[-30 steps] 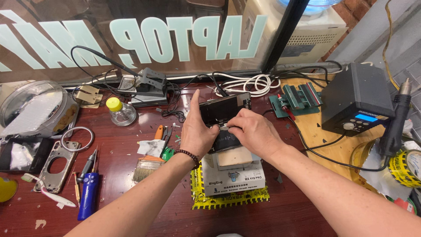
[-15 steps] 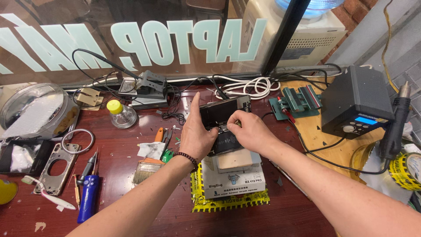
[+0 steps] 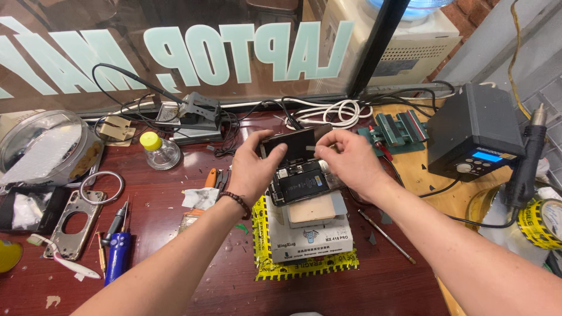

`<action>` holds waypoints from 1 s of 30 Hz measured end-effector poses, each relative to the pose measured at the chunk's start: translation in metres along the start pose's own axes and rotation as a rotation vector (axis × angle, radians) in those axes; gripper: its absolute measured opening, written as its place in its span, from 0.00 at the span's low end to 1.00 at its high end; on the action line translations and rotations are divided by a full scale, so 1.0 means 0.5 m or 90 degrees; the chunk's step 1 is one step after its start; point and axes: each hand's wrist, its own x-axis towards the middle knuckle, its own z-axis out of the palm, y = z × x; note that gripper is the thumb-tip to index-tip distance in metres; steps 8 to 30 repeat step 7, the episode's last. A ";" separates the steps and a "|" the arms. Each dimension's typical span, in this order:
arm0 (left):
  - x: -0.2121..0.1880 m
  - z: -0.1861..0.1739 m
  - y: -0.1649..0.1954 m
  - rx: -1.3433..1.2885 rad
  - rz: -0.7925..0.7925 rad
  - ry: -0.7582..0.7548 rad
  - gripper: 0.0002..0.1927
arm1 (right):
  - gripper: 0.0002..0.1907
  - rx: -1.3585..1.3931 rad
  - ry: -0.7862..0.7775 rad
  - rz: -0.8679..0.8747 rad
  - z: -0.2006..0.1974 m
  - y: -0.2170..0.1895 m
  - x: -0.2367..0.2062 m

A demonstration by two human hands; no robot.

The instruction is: The person cleans the back of a smartphone with a spray and cloth, then uses a prying tool to open the back cover. They disconnect internal ribbon cables and remove the back cover, leaving the phone partially disassembled on the workbench.

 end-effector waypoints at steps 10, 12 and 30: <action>0.064 -0.018 -0.037 -0.292 -0.257 -0.080 0.23 | 0.05 0.120 0.103 0.094 -0.067 -0.001 0.037; 0.064 -0.018 -0.037 -0.292 -0.257 -0.080 0.23 | 0.05 0.120 0.103 0.094 -0.067 -0.001 0.037; 0.064 -0.018 -0.037 -0.292 -0.257 -0.080 0.23 | 0.05 0.120 0.103 0.094 -0.067 -0.001 0.037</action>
